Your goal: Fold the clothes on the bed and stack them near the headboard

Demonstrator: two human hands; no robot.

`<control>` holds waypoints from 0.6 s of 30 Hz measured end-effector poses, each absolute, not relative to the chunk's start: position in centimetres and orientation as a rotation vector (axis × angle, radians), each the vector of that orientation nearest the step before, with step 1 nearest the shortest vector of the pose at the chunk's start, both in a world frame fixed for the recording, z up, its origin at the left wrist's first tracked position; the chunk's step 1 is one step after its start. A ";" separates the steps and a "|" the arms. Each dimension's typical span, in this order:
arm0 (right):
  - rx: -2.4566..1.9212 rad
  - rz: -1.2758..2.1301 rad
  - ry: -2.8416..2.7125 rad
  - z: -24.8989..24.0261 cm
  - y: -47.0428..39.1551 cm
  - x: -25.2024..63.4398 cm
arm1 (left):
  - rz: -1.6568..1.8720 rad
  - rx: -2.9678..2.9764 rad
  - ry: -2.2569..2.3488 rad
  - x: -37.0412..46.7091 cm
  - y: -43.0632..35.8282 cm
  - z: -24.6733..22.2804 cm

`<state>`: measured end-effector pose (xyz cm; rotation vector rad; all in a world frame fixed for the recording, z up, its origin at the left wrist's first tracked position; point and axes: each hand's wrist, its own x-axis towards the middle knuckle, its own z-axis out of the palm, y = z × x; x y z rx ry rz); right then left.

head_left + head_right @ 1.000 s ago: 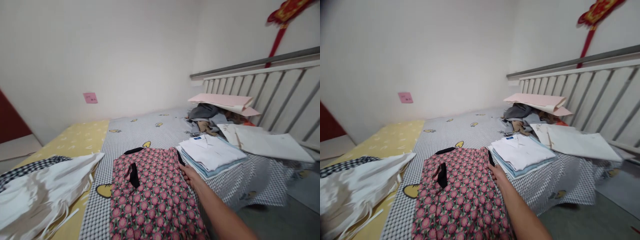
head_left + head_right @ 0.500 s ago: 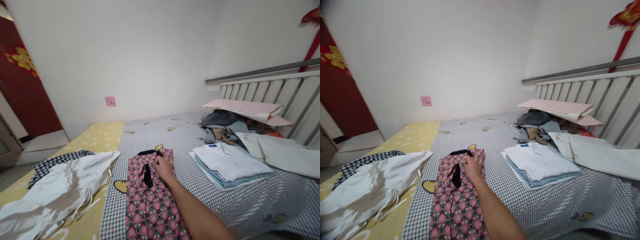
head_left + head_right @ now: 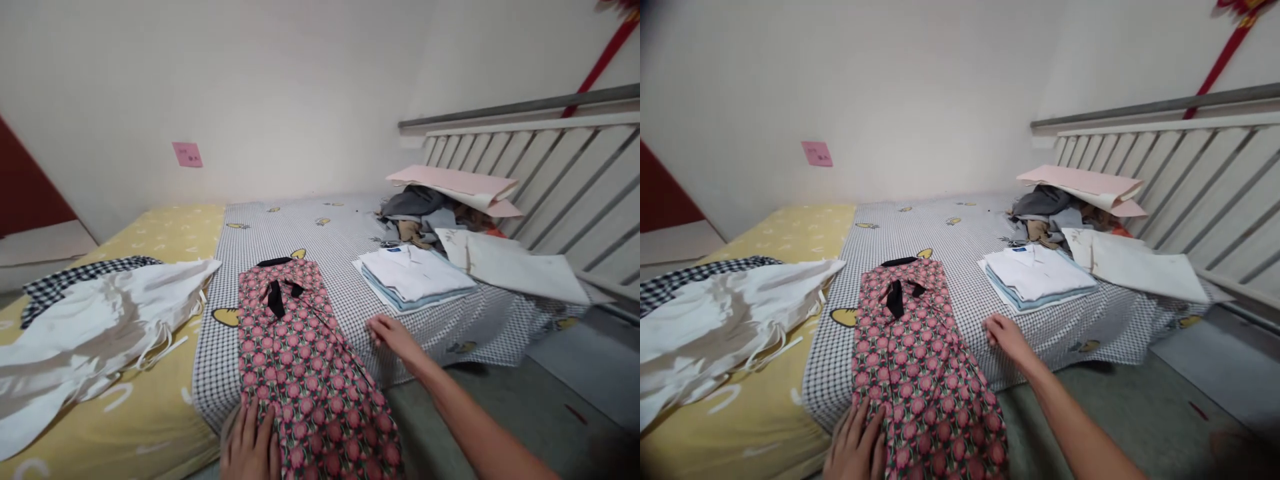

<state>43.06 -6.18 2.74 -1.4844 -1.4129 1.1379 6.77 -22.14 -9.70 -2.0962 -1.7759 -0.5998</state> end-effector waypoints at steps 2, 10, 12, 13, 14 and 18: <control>-1.564 1.219 -1.387 0.2 -10.6 45.7 | -0.597 -2.089 -1.683 6.3 -22.2 -9.4; -1.067 1.905 -0.899 -7.1 -16.3 42.8 | -0.912 -2.398 -1.625 11.5 -20.9 -2.0; -0.944 1.942 -0.890 -6.0 -15.9 41.5 | -0.949 -2.472 -1.780 13.8 -20.3 -1.3; -0.925 1.962 -0.906 -5.1 -15.8 41.3 | -0.951 -2.492 -1.855 14.9 -20.1 -1.2; -0.927 1.982 -0.935 -4.1 -16.0 41.3 | -0.930 -2.524 -1.916 15.9 -20.0 -1.4; -1.023 1.941 -1.179 -0.2 -18.5 42.9 | -0.691 -2.734 -2.115 19.2 -20.7 -3.0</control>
